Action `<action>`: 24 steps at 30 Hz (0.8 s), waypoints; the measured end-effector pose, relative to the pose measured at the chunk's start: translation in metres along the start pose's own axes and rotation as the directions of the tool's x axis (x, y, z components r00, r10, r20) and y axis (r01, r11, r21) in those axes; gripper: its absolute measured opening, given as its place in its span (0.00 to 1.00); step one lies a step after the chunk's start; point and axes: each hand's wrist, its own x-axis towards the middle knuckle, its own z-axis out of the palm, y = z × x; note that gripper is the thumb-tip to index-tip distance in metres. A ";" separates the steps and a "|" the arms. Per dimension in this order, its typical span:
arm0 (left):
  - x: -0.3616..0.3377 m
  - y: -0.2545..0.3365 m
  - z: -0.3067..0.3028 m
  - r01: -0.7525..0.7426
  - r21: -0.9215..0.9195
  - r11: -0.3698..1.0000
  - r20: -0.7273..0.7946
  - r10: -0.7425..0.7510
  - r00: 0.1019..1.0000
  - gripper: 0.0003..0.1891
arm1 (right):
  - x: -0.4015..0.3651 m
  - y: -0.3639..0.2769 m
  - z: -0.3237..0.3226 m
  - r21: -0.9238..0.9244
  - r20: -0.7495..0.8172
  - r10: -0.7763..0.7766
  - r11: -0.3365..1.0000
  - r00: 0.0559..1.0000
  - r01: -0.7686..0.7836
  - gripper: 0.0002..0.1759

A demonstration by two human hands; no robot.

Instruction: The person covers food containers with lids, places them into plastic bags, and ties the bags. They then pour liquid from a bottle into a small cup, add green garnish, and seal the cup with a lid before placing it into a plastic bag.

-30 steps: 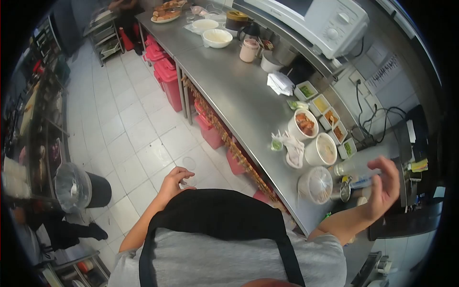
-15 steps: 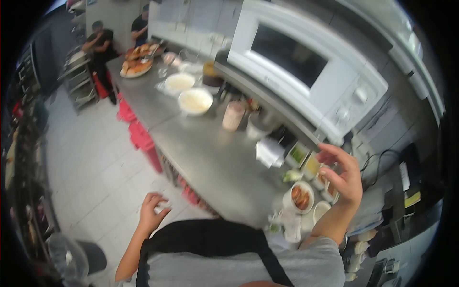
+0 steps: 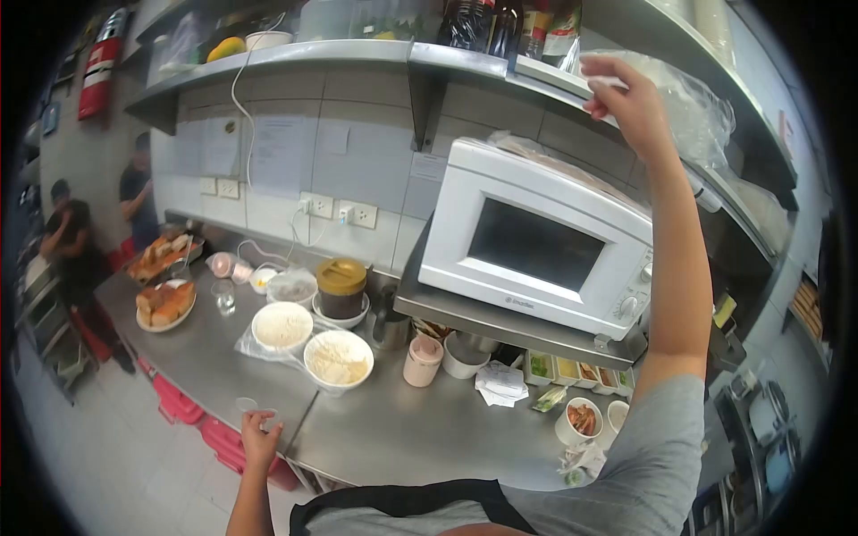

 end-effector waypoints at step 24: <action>0.104 -0.048 0.033 -0.058 -0.269 0.961 0.212 0.118 0.970 0.17 | 0.273 0.171 0.102 -0.168 0.058 0.703 0.707 0.709 -0.687 0.13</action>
